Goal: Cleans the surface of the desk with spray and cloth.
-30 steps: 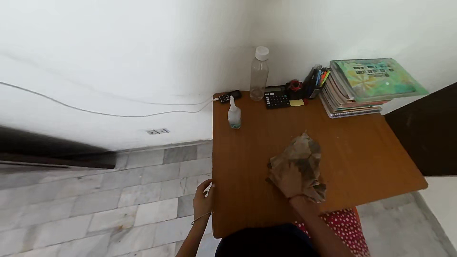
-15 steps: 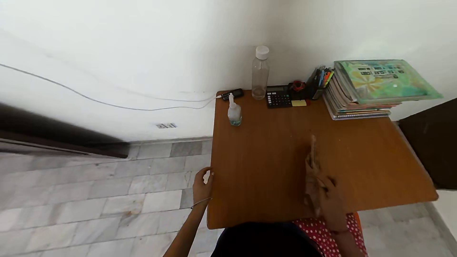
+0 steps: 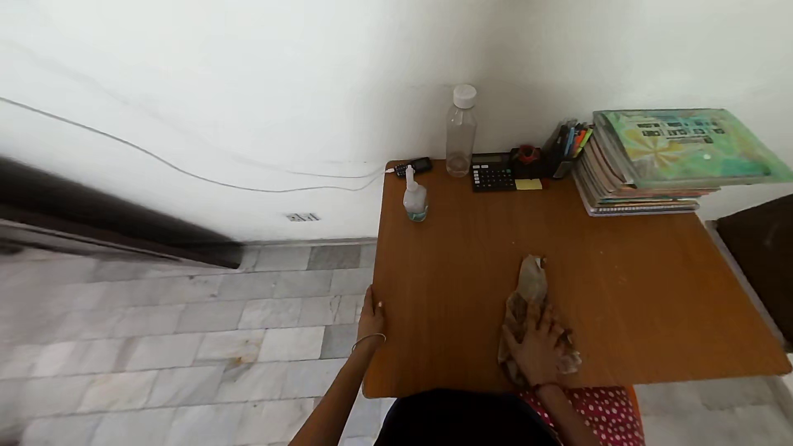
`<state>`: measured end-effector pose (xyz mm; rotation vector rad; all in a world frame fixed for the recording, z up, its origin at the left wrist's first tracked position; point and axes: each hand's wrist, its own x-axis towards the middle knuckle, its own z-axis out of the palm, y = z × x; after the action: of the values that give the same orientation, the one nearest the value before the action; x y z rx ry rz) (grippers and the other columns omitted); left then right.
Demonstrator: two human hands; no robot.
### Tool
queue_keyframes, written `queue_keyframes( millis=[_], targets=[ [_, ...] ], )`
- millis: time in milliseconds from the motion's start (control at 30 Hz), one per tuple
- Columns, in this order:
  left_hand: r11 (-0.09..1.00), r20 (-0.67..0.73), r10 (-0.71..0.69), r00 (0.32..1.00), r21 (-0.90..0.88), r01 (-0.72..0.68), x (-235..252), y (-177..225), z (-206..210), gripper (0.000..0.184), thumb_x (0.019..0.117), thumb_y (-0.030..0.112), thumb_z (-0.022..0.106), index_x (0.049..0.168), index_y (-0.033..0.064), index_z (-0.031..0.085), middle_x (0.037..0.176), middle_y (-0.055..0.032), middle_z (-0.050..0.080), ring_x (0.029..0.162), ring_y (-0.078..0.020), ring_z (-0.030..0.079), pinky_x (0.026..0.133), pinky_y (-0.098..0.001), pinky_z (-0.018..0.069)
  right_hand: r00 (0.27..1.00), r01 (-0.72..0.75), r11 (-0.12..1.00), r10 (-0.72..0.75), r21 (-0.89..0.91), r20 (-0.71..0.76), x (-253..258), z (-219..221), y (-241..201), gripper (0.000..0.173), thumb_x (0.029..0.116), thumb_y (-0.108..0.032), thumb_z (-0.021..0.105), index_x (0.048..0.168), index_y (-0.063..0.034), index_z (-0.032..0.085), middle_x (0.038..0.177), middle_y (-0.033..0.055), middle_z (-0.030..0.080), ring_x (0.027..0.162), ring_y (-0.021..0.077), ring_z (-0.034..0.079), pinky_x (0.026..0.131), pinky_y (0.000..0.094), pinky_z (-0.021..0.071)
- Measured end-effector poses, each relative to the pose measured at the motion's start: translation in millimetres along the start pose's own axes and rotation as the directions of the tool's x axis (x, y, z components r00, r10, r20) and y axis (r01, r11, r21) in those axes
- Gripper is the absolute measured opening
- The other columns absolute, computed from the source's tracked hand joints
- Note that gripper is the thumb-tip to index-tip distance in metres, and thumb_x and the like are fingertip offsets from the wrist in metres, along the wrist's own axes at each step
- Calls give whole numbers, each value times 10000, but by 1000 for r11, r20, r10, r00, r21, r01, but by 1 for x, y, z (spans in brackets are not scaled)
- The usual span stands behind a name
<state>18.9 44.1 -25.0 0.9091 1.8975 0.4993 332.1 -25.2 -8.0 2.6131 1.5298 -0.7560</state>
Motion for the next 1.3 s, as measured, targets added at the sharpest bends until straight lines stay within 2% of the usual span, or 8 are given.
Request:
queue_keyframes(
  millis=[233, 333, 433, 500, 600, 700, 967, 1300],
  targets=[
    [1000, 2, 11, 1000, 13, -11, 7, -5, 1, 585, 1095, 48, 343, 1624, 51, 95, 1660, -224, 203, 1529, -340, 258, 1237, -462, 213, 903, 384, 918, -351, -99, 249, -9, 7, -47, 786, 953, -488, 585, 1633, -223, 291, 1705, 181, 144, 1518, 528, 173, 1139, 721, 223],
    [1000, 3, 22, 1000, -9, -22, 7, -6, 1, 589, 1091, 39, 347, 1623, 46, 94, 1665, -219, 190, 1536, -331, 242, 1240, -450, 208, 720, 642, 765, -578, -53, 383, -14, 11, -80, 692, 983, -384, 573, 1620, -277, 326, 1701, 167, 183, 1518, 529, 179, 1143, 742, 197],
    [1000, -11, 26, 1000, -11, -27, 6, -6, 3, 591, 1085, 28, 347, 1622, 41, 99, 1662, -221, 196, 1529, -334, 259, 1236, -457, 214, 485, 850, 526, -809, 39, 331, -1, 30, -95, 562, 984, -225, 593, 1535, -267, 491, 1648, 183, 327, 1487, 543, 263, 1109, 768, 233],
    [999, -30, 40, 999, -5, -40, 4, -5, 3, 585, 1084, 23, 352, 1619, 37, 116, 1663, -209, 205, 1526, -326, 271, 1231, -449, 226, 423, 884, 467, -830, 37, 362, 16, 25, -102, 513, 1015, -172, 548, 1520, -257, 509, 1640, 163, 353, 1497, 516, 268, 1107, 757, 251],
    [998, -31, 64, 997, 8, -64, 0, -3, 3, 577, 1083, 24, 349, 1615, 22, 125, 1662, -219, 196, 1532, -336, 251, 1235, -454, 215, 472, 851, 525, -763, -3, 442, 49, 0, -109, 527, 1045, -139, 492, 1559, -247, 449, 1673, 126, 296, 1534, 473, 205, 1144, 742, 205],
    [998, -37, 65, 997, 13, -65, 0, -5, 4, 577, 1086, 39, 352, 1615, 21, 124, 1661, -228, 191, 1533, -346, 244, 1236, -467, 208, 611, 746, 663, -642, -64, 463, 90, -27, -108, 552, 1063, -158, 437, 1599, -272, 372, 1701, 86, 229, 1560, 440, 134, 1171, 733, 141],
    [998, -62, 69, 996, 9, -68, 4, -12, 6, 581, 1083, 37, 352, 1614, 11, 118, 1666, -237, 160, 1543, -348, 205, 1243, -467, 177, 897, 433, 888, -409, -155, 168, 187, -71, -36, 494, 1059, -303, 517, 1550, -298, 465, 1679, 61, 296, 1534, 444, 205, 1151, 709, 223],
    [997, -85, 40, 996, 70, -34, 6, -9, 7, 593, 1082, 30, 332, 1619, 23, 83, 1667, -242, 144, 1544, -352, 196, 1237, -479, 185, 991, 133, 987, -132, -89, 7, 207, -113, 108, 486, 1053, -297, 537, 1536, -298, 485, 1663, 68, 330, 1526, 443, 234, 1135, 707, 254]
  ],
)
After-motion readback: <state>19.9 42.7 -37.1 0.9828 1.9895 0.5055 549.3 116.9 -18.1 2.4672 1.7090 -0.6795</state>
